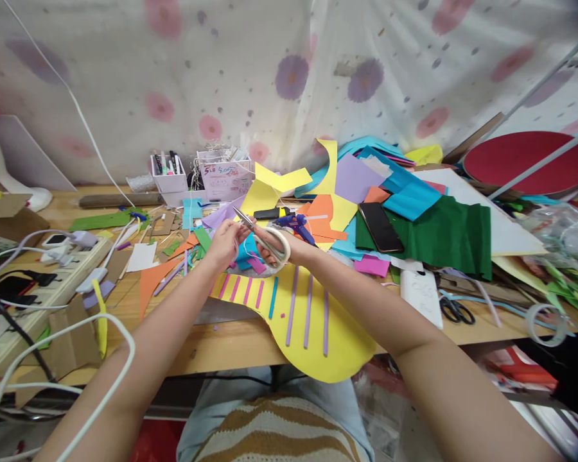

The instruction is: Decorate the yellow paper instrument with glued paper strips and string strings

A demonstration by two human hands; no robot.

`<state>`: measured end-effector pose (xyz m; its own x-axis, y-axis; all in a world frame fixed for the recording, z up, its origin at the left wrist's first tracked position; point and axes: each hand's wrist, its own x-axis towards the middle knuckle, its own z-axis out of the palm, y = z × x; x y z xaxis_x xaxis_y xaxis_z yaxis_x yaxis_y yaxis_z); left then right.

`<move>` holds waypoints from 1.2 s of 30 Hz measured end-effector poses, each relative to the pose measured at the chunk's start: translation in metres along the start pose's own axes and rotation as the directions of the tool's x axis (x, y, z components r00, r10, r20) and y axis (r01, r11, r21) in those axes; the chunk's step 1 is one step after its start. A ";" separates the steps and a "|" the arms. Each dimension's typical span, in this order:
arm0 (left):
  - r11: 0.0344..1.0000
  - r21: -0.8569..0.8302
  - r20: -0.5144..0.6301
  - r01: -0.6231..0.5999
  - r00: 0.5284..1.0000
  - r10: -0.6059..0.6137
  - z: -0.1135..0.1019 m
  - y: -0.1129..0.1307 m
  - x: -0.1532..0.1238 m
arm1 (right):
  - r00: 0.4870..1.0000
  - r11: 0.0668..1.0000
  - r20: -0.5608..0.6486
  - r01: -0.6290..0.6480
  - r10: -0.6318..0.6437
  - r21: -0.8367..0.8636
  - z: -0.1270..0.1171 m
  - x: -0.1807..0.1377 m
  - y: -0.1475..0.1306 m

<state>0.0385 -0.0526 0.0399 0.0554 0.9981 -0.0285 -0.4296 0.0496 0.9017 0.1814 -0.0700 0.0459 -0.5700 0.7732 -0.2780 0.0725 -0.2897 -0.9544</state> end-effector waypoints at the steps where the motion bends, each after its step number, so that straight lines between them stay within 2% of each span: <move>1: 1.000 0.003 -0.014 0.008 1.000 -0.008 -0.001 0.000 0.001 | 0.999 0.999 -0.023 0.032 -0.033 -0.036 -0.001 -0.002 -0.002; 5: 0.999 0.035 0.001 0.032 0.999 -0.032 -0.006 0.004 0.008 | 0.982 0.976 -0.132 0.109 -0.135 -0.190 -0.011 -0.019 -0.020; 10: 0.987 0.159 0.008 0.037 0.999 -0.039 -0.009 0.022 0.015 | 0.933 0.888 -0.262 0.108 -0.246 -0.447 -0.042 -0.048 -0.053; 14: 0.954 0.301 0.029 0.019 0.999 -0.029 -0.014 0.031 0.018 | 0.890 0.724 -0.370 -0.069 -0.266 -0.687 -0.063 -0.075 -0.075; 16: 0.886 0.462 -0.001 0.029 0.999 -0.032 -0.020 0.031 0.023 | 0.851 0.596 -0.451 -0.219 -0.271 -0.772 -0.072 -0.085 -0.083; 18: 0.777 0.629 -0.053 0.034 0.999 -0.001 -0.027 0.032 0.027 | 0.802 0.457 -0.537 -0.386 -0.263 -0.801 -0.081 -0.091 -0.086; 20: 0.700 0.713 -0.099 0.048 0.995 0.033 -0.033 0.036 0.030 | 0.754 0.330 -0.612 -0.530 -0.239 -0.781 -0.093 -0.093 -0.084; 21: 0.692 0.719 -0.121 0.062 0.992 0.036 -0.034 0.040 0.030 | 0.731 0.279 -0.645 -0.586 -0.224 -0.761 -0.099 -0.093 -0.081; 24: 0.746 0.660 -0.163 0.095 0.986 0.018 -0.033 0.052 0.024 | 0.680 0.181 -0.708 -0.685 -0.189 -0.706 -0.115 -0.089 -0.066; 29: 0.873 0.480 -0.082 0.087 0.995 -0.054 -0.026 0.062 0.013 | 0.631 0.068 -0.766 -0.765 -0.124 -0.641 -0.126 -0.080 -0.034; 32: 0.873 0.478 -0.104 0.099 0.993 -0.056 -0.024 0.060 0.014 | 0.617 0.027 -0.781 -0.783 -0.094 -0.622 -0.125 -0.073 -0.015; 36: 0.839 0.543 -0.156 0.045 0.987 0.049 -0.026 0.057 0.019 | 0.604 0.043 -0.789 -0.790 -0.115 -0.612 -0.127 -0.067 0.006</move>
<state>-0.0081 -0.0300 0.0800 -0.1072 0.9929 -0.0518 0.1312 0.0658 0.9892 0.3240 -0.0524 0.0447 0.2928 0.9453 -0.1438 0.9540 -0.2785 0.1114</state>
